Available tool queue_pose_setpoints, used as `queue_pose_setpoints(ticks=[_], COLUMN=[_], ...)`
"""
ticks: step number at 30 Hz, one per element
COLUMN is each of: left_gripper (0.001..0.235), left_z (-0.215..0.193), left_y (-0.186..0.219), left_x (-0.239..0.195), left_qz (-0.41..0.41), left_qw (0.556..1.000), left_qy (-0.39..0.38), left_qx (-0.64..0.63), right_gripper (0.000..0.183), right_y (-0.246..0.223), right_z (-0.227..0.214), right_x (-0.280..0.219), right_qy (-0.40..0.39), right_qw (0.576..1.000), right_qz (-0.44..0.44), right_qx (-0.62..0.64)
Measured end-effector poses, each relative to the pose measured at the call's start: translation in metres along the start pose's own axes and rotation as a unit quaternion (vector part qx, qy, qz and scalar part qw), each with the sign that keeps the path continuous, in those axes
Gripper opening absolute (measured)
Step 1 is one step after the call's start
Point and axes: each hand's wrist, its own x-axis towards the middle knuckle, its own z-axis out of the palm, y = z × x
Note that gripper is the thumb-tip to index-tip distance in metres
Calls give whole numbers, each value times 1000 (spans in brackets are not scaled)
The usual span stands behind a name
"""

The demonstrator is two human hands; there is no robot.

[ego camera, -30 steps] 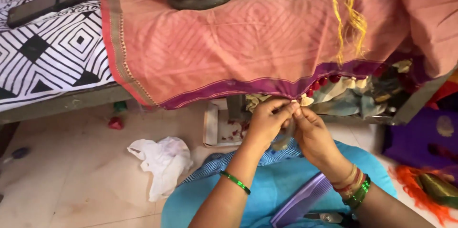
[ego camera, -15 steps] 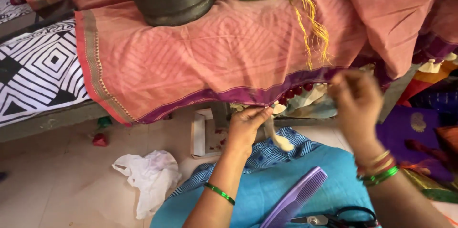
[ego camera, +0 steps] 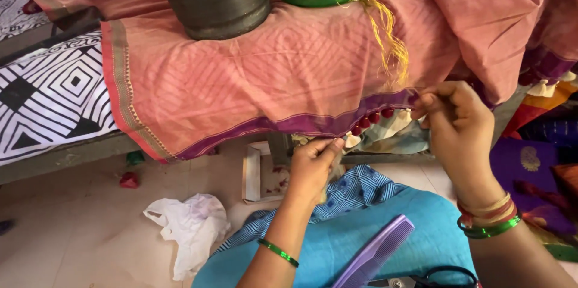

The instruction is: The person sits on the floor making decorative tassels for a pink fabric border. They cut tassel fibers with scissors, comb and fluff the fibers by hand, and tie and knot the finished tassels onto the fabric edge one at a time.

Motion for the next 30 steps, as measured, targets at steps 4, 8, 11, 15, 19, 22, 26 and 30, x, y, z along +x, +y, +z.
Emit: queue_pose_setpoints(ticks=[4,8,11,15,19,22,26,30], left_gripper=[21,19,18,18,15,15,14,15], left_z=[1,6,-1,-12,-18,-23,-23,-18], left_y=[23,29,7,-16,-5,-4,-7,-6], left_x=[-8,-11,-7,3,6,7,11,4], left_qz=[-39,-77,-72,-68,-113,-117,-114,-109], left_qw=[999,991,984,971,953,946,944,940], left_qy=[-20,-58,-64,-81,-44,-29,-40,-66], left_qx=[4,-88,-152,-213,-278,-302,-307,-316], right_gripper=[9,15,16,11,11,15,16,13], right_y=[-1,-13,9,49,32,47,75,56], right_z=[12,46,63,52,15,-20,-54,-34], right_x=[-16,-63,-92,-97,-59,-43,-38,-41], right_qy=[-25,-138,-171,-240,-237,-176,-79,-88], right_qw=[999,980,979,962,843,763,656,747], right_qz=[-32,-79,-13,127,185,157,157,124], right_qx=[14,-115,-110,8,445,602,734,648])
